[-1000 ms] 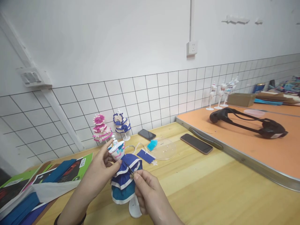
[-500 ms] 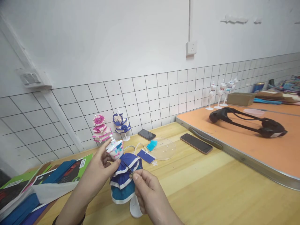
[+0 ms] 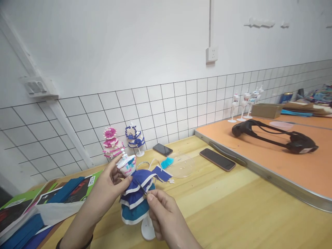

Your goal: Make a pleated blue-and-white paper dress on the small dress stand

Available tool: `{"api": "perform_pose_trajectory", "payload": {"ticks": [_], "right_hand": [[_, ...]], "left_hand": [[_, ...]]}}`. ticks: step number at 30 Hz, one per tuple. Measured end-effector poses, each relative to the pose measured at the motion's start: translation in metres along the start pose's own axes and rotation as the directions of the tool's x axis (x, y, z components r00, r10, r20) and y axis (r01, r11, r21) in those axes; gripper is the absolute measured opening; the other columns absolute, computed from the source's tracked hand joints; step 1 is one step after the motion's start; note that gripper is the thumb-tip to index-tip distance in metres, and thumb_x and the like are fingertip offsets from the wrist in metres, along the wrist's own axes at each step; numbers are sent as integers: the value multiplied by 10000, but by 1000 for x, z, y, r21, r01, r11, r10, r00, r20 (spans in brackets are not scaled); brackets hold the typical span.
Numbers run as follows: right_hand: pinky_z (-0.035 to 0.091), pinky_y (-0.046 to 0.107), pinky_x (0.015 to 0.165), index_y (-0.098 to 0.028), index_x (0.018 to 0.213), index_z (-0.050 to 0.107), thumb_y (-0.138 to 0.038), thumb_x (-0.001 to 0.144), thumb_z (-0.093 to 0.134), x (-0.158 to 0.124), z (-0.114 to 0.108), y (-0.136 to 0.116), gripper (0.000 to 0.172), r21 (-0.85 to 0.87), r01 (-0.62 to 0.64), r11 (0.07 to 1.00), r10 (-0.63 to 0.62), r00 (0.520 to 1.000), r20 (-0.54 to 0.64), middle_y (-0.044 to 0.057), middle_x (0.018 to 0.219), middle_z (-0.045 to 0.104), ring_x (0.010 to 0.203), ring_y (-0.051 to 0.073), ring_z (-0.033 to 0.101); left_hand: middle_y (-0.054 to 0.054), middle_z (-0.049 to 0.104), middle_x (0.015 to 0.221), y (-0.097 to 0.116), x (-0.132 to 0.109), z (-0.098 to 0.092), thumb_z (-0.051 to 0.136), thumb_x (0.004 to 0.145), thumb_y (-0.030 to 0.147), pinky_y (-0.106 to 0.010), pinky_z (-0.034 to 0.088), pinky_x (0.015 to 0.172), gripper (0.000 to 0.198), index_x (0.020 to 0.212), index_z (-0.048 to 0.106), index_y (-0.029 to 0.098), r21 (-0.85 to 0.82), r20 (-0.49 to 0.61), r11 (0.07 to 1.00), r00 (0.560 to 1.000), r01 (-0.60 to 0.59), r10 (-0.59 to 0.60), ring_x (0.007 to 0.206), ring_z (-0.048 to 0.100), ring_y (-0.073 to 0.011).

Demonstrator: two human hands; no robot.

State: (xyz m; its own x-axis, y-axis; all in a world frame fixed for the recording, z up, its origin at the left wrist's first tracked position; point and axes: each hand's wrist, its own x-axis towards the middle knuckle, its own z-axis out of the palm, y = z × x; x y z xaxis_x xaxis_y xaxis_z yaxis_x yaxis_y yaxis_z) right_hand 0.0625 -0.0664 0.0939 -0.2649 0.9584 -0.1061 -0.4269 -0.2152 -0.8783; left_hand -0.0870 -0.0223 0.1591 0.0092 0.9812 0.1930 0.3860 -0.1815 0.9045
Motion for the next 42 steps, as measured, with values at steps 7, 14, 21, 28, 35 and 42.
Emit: {"api": "perform_pose_trajectory", "payload": {"ticks": [7, 14, 21, 28, 35, 42], "right_hand": [[51, 161, 322, -209, 745, 434, -652, 648, 632, -6, -4, 3, 495, -5, -51, 999, 51, 999, -14, -144, 431, 265, 324, 7, 106], [81, 169, 334, -194, 798, 489, -670, 688, 590, -20, -17, 3, 499, -131, -72, 989, 71, 997, -9, -113, 479, 296, 362, 22, 127], [175, 174, 392, -203, 983, 581, -673, 653, 625, -28, -37, -4, 576, -305, 70, 950, -70, 997, 11, -89, 522, 272, 434, 62, 211], [411, 266, 638, -245, 882, 647, -585, 774, 543, -22, -42, -12, 372, -571, 201, 796, -261, 965, -25, 20, 750, 552, 673, 179, 471], [410, 265, 681, -215, 813, 541, -408, 768, 646, 13, -51, -27, 224, -680, 362, 638, -409, 907, 99, 17, 796, 555, 761, 192, 510], [417, 251, 707, -229, 779, 445, -378, 832, 570, 43, -41, -35, 201, -683, 474, 556, -480, 854, 203, 17, 866, 556, 829, 186, 522]], "left_hand": [[36, 541, 715, -1, 3, -5, 641, 688, 255, -226, 435, 567, 757, 1368, 314, 203, -41, 30, 999, 1000, -4, 5, 624, 525, -119], [-14, 604, 849, -6, 8, -11, 629, 713, 237, -251, 460, 633, 739, 1379, 310, 212, -34, 89, 999, 996, -24, 27, 771, 568, -160], [-63, 637, 1052, -13, 11, -11, 609, 725, 214, -291, 485, 776, 726, 1386, 306, 211, -59, 151, 996, 985, -72, 80, 925, 600, -191], [-44, 638, 985, -18, 14, -12, 573, 769, 201, -321, 453, 877, 698, 1403, 285, 235, -54, 164, 978, 964, -204, 210, 942, 602, -182], [-20, 626, 966, -20, 13, -12, 559, 781, 171, -263, 467, 820, 696, 1406, 266, 263, -113, 151, 966, 957, -232, 247, 899, 608, -145], [-66, 621, 1065, -25, 16, -13, 585, 762, 125, -296, 460, 848, 823, 1441, 139, 253, -273, 176, 942, 953, -193, 246, 959, 609, -164]]}}
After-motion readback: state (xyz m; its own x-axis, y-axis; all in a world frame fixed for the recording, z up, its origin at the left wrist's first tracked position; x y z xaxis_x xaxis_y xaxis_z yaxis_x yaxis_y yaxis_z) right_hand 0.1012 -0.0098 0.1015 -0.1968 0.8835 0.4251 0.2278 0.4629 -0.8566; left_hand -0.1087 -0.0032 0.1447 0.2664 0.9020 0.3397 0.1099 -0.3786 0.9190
